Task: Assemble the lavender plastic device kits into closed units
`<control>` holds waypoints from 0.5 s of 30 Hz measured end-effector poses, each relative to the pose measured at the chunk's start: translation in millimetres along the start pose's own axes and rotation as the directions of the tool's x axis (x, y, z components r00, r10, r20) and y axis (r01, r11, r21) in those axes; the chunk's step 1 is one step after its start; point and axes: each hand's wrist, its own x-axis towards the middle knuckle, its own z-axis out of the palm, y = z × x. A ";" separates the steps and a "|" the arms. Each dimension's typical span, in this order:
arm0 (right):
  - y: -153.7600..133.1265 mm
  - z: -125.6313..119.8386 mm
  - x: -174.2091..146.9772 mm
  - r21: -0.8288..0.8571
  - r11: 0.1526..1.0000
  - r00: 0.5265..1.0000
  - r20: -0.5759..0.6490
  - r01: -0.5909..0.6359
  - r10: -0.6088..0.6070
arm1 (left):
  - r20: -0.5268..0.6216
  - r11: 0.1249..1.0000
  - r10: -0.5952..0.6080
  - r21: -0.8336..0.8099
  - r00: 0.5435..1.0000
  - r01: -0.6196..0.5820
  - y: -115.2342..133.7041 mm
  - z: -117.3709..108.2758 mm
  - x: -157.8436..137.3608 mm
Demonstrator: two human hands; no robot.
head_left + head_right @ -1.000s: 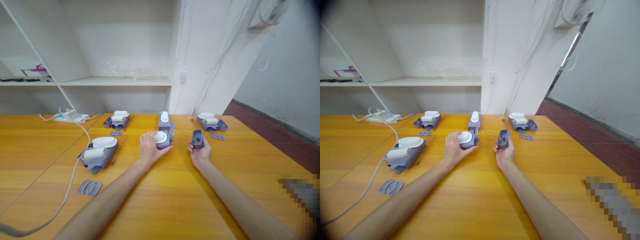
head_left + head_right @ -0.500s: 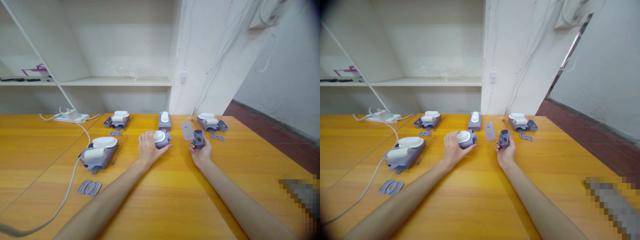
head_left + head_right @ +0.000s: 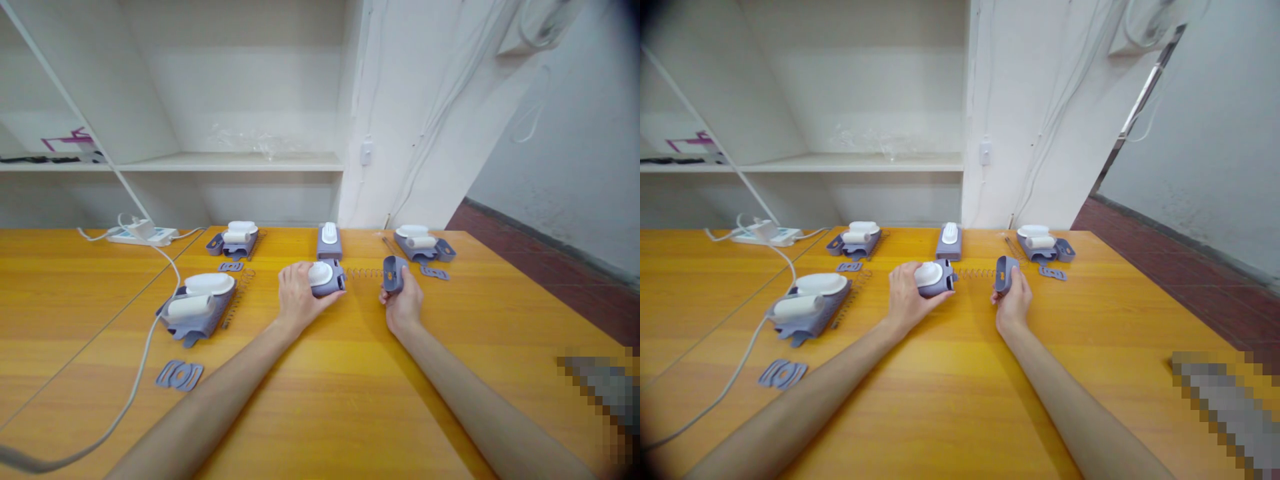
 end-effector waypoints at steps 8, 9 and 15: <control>-6.1 5.0 -22.8 -0.109 0.989 0.983 0.165 0.101 -0.082 | 0.085 0.995 0.078 0.056 0.993 -0.083 -0.8 1.6 -0.5; -6.8 5.3 -25.1 -0.132 0.985 0.979 0.187 0.106 -0.080 | 0.086 0.994 0.076 0.066 0.993 -0.082 -1.2 1.8 -0.4; -4.6 1.2 -21.1 -0.278 0.946 0.972 0.209 0.168 -0.111 | 0.099 0.990 0.122 0.054 0.988 -0.128 -1.8 0.7 0.0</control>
